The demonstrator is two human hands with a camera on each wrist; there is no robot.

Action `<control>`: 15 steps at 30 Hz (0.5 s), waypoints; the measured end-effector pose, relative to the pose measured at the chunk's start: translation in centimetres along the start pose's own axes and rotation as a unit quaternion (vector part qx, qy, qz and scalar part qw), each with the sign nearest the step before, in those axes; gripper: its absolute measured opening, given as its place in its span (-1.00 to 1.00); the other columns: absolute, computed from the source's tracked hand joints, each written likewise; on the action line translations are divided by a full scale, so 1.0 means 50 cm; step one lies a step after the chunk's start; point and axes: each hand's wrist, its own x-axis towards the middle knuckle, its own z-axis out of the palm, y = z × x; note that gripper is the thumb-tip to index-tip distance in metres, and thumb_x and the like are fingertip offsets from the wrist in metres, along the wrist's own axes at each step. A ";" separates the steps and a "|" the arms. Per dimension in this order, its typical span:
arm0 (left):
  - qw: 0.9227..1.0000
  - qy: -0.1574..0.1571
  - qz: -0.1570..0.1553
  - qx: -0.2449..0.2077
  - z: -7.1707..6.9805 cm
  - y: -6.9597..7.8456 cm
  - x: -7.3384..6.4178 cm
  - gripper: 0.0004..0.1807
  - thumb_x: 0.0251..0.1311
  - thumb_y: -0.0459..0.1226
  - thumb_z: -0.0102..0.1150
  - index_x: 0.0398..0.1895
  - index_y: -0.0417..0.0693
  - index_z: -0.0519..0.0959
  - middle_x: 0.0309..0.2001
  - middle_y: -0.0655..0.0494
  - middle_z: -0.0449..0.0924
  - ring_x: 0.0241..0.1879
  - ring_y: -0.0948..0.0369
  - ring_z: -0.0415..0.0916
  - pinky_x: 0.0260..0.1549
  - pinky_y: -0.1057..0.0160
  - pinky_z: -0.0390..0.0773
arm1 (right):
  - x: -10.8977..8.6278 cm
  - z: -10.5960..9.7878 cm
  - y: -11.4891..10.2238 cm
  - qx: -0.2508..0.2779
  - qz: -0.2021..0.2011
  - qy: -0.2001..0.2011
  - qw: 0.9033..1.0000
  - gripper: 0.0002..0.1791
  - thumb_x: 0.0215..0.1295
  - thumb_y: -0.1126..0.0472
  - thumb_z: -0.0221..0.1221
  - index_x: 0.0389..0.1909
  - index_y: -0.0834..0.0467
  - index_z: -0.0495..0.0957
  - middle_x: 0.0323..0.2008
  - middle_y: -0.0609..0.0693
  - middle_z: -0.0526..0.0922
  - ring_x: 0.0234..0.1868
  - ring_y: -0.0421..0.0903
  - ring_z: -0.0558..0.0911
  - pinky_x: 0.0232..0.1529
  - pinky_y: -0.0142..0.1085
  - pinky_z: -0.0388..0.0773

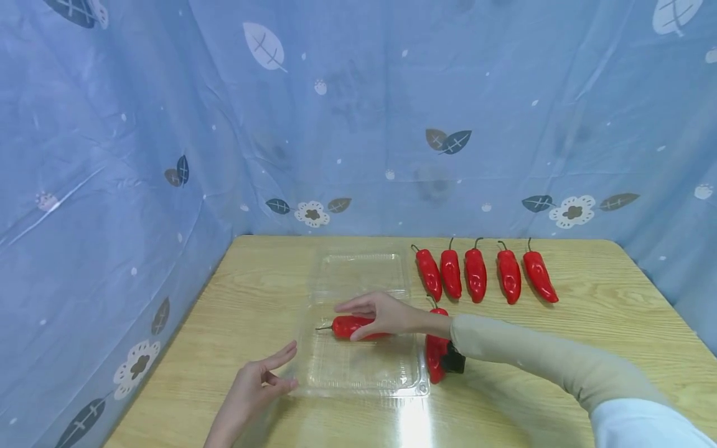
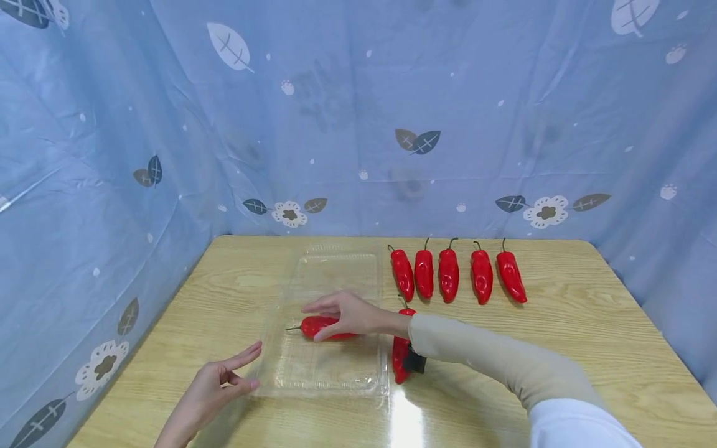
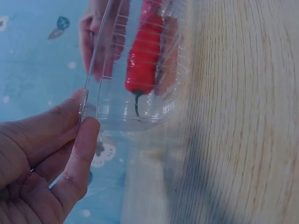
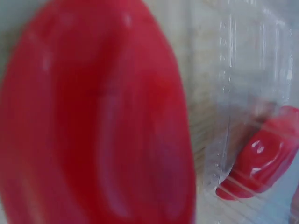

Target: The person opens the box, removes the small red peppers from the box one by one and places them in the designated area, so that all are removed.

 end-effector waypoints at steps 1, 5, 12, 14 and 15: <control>1.000 0.001 -0.003 -0.001 0.001 0.001 0.000 -0.40 0.07 -0.33 0.34 0.20 -0.34 0.43 0.27 -0.18 0.35 -0.56 0.35 0.38 -0.42 0.39 0.56 | 0.005 0.000 0.002 -0.016 0.003 -0.007 1.000 -0.34 0.08 0.31 0.39 0.24 0.30 0.42 0.25 0.09 0.47 0.27 -0.09 0.41 0.19 -0.34 0.35; 1.000 0.007 -0.002 0.017 0.001 0.003 0.002 -0.42 0.04 -0.35 0.36 0.18 -0.33 0.47 0.26 -0.15 0.38 -0.57 0.33 0.40 -0.20 0.26 0.59 | 0.026 -0.007 -0.002 -0.085 0.012 -0.031 0.996 -0.34 0.05 0.26 0.41 0.21 0.31 0.46 0.20 0.10 0.51 0.23 -0.09 0.46 0.14 -0.41 0.38; 1.000 0.003 -0.001 0.007 -0.001 0.004 0.004 -0.41 0.04 -0.36 0.36 0.18 -0.36 0.45 0.26 -0.18 0.36 -0.60 0.35 0.36 -0.33 0.35 0.56 | 0.056 -0.011 -0.016 -0.143 0.027 -0.055 0.988 -0.40 -0.01 0.29 0.44 0.11 0.35 0.53 0.09 0.14 0.60 0.16 -0.03 0.53 0.13 -0.37 0.41; 1.000 0.002 -0.005 0.002 -0.001 0.001 0.003 -0.40 0.05 -0.36 0.36 0.19 -0.36 0.44 0.27 -0.18 0.35 -0.61 0.35 0.36 -0.55 0.41 0.48 | 0.061 -0.008 -0.014 -0.194 0.014 -0.059 0.979 -0.45 -0.01 0.29 0.44 0.06 0.33 0.57 0.02 0.12 0.65 0.11 -0.05 0.58 0.10 -0.40 0.43; 1.000 0.004 -0.009 0.000 0.000 0.001 0.003 -0.40 0.04 -0.36 0.36 0.19 -0.35 0.45 0.27 -0.17 0.36 -0.61 0.35 0.37 -0.57 0.41 0.47 | 0.063 -0.005 -0.013 -0.223 0.005 -0.062 0.973 -0.48 0.00 0.28 0.44 0.04 0.33 0.59 0.00 0.11 0.66 0.08 -0.06 0.60 0.08 -0.41 0.44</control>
